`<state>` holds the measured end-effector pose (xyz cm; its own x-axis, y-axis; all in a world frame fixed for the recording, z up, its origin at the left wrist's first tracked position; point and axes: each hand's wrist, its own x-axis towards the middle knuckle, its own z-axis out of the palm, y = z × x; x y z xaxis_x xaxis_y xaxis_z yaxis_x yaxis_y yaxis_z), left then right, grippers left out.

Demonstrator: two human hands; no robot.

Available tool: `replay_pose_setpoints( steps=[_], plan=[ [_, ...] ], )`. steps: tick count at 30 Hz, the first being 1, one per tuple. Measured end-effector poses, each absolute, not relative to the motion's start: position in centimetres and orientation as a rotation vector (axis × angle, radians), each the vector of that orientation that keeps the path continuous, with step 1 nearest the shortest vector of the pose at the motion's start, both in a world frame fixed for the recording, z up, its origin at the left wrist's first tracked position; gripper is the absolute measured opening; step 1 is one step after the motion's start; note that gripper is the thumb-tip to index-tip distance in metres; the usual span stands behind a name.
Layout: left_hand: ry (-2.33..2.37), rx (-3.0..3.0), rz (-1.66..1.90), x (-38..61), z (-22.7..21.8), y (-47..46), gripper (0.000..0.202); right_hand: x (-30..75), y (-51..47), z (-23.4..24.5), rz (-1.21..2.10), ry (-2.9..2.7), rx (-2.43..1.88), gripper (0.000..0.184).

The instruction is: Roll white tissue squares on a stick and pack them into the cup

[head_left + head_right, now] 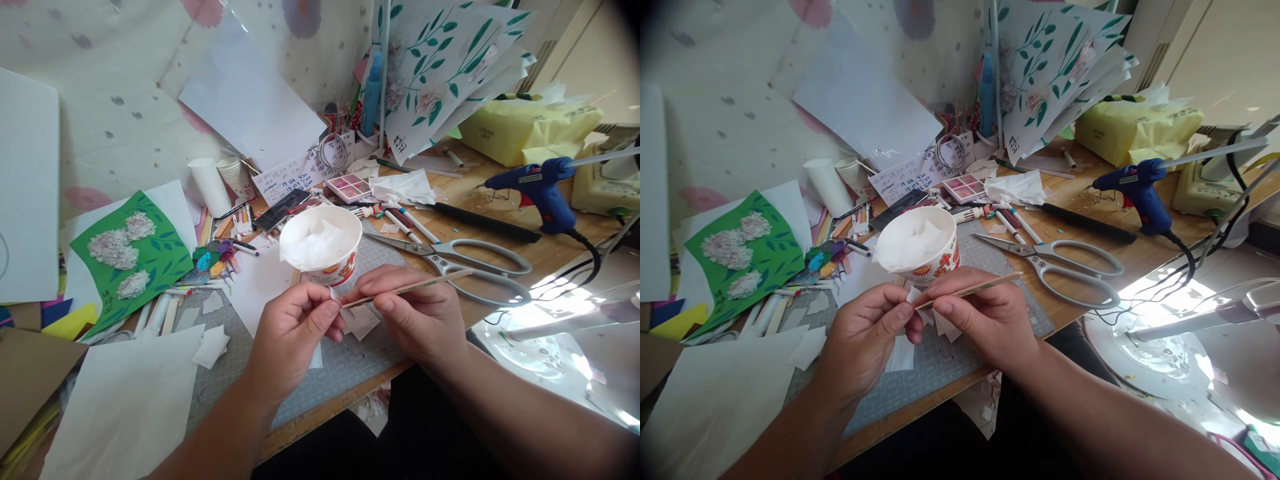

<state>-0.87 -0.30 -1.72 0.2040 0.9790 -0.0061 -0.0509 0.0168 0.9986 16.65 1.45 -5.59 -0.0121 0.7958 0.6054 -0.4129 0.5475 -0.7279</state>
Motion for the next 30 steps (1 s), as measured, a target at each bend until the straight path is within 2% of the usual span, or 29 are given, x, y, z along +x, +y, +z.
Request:
replay_pose_setpoints(
  steps=[30],
  plan=[
    [1.032,1.235,1.029,-0.99,-1.72,-0.17,0.015,16.6,1.37,-5.76,1.081,-1.185,-0.389,0.018]
  ],
)
